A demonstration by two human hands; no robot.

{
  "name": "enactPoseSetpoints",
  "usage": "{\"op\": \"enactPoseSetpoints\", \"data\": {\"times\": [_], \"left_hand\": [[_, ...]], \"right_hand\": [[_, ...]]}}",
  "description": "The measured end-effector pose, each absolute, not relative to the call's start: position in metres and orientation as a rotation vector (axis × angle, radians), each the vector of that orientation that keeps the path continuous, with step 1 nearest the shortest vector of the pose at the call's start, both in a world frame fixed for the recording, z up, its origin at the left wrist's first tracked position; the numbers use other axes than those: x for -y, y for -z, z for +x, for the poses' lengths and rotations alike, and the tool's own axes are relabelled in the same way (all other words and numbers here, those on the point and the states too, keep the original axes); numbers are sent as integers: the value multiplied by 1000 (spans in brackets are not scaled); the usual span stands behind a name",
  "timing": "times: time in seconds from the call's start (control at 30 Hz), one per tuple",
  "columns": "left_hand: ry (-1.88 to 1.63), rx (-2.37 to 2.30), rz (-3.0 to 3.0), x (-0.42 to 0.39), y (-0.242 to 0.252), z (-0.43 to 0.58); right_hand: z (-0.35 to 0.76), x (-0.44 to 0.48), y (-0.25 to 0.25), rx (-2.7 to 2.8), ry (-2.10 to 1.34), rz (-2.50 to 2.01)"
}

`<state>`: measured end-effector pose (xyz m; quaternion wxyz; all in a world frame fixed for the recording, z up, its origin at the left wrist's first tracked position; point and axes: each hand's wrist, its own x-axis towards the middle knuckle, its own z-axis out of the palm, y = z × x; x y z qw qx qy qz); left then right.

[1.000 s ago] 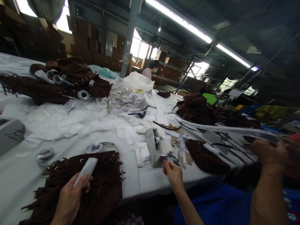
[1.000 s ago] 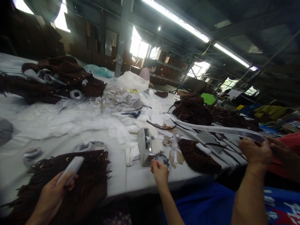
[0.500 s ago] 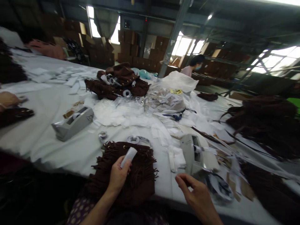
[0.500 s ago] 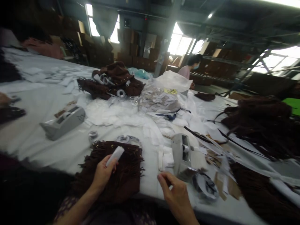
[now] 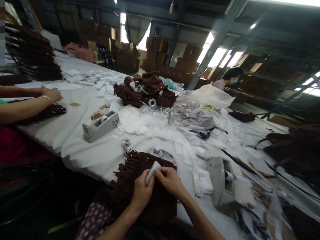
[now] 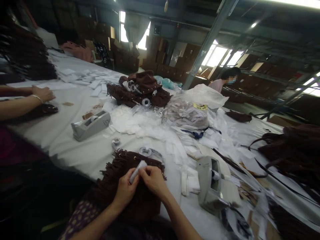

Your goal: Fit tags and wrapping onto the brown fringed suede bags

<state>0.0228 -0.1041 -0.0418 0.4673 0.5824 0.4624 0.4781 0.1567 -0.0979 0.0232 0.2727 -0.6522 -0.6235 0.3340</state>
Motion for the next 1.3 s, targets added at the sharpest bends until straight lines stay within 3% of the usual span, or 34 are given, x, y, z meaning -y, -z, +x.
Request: {"op": "enactPoseSetpoints", "data": {"times": [0.2,0.43,0.73,1.07,1.3], "left_hand": [[-1206,-1109,1392,105,46,24],[-1240,-1078,1262,108,45,26],[-1079,-1099,1306,104,40,20],[-1077,-940,965,98,49,20],[-848,-540,247,90,49,11]], "right_hand": [[153,91,-12,1545,-804,-2015],[147,84,-3,1389,-954,-2042],[166,99,-6,1127,-1467,-1734],[161,97,0,943,-1388,-1739],[143,98,9,1121,-1321,-1535]]}}
